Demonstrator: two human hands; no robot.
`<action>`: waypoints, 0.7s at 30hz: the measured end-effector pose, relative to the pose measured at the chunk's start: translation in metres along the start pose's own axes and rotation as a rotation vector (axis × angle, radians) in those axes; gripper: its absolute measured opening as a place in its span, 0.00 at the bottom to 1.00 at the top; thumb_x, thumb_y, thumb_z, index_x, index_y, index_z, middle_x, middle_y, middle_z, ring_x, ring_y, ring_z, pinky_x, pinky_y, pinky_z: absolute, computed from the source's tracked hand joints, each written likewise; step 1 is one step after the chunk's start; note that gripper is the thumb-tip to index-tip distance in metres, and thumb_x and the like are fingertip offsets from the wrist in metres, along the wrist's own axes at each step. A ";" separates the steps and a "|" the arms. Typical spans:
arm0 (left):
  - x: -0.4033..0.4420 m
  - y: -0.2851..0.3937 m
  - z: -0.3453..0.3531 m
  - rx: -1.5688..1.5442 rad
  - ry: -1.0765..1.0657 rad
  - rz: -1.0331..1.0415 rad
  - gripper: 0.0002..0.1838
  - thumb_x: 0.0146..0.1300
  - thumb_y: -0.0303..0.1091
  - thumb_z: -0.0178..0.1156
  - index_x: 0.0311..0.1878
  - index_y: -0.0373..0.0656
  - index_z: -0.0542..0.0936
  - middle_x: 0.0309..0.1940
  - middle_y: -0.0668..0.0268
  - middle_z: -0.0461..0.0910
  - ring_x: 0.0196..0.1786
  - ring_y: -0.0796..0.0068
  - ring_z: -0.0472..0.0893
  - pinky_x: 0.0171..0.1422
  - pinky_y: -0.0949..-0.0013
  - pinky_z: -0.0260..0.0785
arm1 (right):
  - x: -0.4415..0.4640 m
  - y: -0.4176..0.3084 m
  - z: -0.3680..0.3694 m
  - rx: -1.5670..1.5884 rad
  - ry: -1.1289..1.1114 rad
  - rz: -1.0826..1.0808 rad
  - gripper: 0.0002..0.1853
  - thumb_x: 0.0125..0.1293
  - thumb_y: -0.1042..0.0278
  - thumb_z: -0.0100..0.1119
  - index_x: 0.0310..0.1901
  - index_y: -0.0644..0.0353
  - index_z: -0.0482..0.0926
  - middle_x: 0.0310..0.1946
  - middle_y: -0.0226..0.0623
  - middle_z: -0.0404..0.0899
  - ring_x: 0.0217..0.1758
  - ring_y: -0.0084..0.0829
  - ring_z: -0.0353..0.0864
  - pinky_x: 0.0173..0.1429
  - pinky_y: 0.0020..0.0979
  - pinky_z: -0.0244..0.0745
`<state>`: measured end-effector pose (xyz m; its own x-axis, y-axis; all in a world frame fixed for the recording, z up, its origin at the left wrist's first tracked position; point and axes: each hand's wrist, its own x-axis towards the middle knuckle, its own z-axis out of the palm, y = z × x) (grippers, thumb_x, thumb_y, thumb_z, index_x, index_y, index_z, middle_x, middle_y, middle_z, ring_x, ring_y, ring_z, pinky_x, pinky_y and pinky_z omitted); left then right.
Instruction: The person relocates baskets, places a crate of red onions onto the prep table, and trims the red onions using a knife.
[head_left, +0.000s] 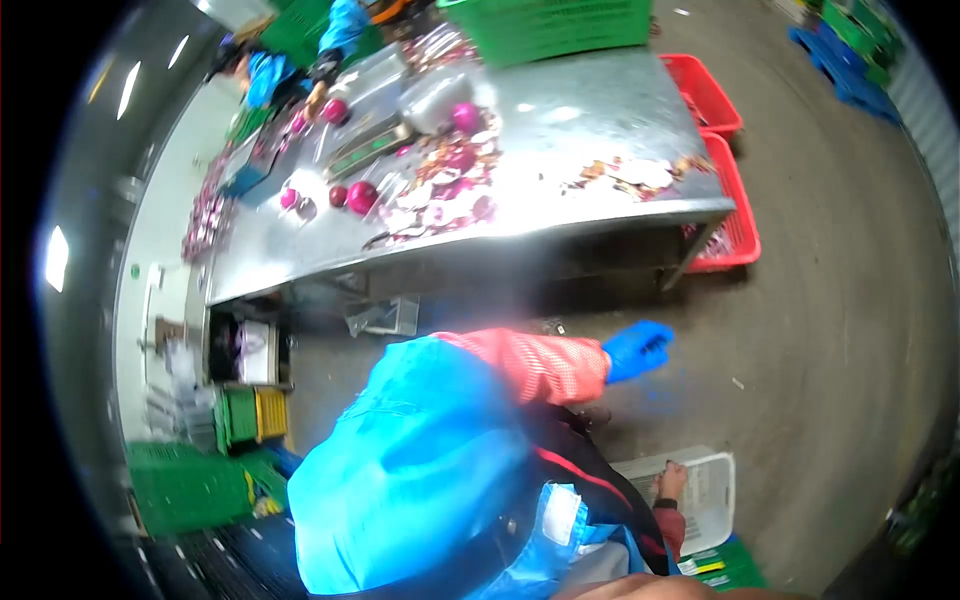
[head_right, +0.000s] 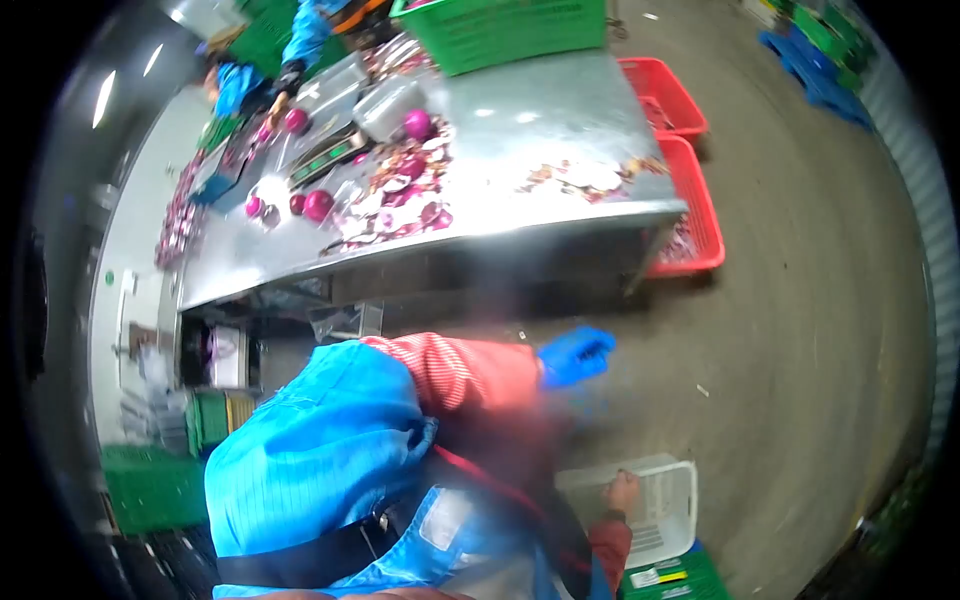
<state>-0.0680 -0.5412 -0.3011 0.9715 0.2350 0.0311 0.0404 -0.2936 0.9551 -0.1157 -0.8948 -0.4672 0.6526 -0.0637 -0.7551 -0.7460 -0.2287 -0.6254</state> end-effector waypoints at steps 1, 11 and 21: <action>0.003 0.005 -0.041 0.139 0.170 0.089 0.22 0.57 0.35 0.66 0.55 0.42 0.76 0.47 0.55 0.77 0.49 0.60 0.78 0.55 0.59 0.71 | 0.019 -0.012 0.021 -0.059 -0.059 -0.101 0.08 0.64 0.68 0.56 0.32 0.57 0.66 0.22 0.30 0.68 0.15 0.26 0.68 0.15 0.31 0.65; -0.090 -0.088 -0.413 0.870 1.125 -0.287 0.32 0.60 0.44 0.64 0.61 0.33 0.69 0.55 0.46 0.73 0.58 0.48 0.73 0.64 0.54 0.64 | 0.030 -0.207 0.191 -0.554 -0.275 -0.825 0.14 0.68 0.66 0.56 0.27 0.58 0.63 0.17 0.26 0.64 0.12 0.19 0.63 0.15 0.25 0.60; -0.011 -0.058 -0.419 0.900 0.751 -0.801 0.42 0.52 0.61 0.63 0.65 0.42 0.68 0.58 0.48 0.71 0.54 0.49 0.77 0.59 0.53 0.70 | -0.103 -0.316 0.370 -0.772 -0.510 -0.829 0.07 0.65 0.69 0.57 0.33 0.64 0.73 0.22 0.33 0.73 0.26 0.22 0.69 0.32 0.28 0.67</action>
<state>-0.1787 -0.1381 -0.2332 0.2736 0.9618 -0.0018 0.9216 -0.2616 0.2867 0.0038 -0.4566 -0.2642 0.6348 0.7179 -0.2858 0.2529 -0.5425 -0.8011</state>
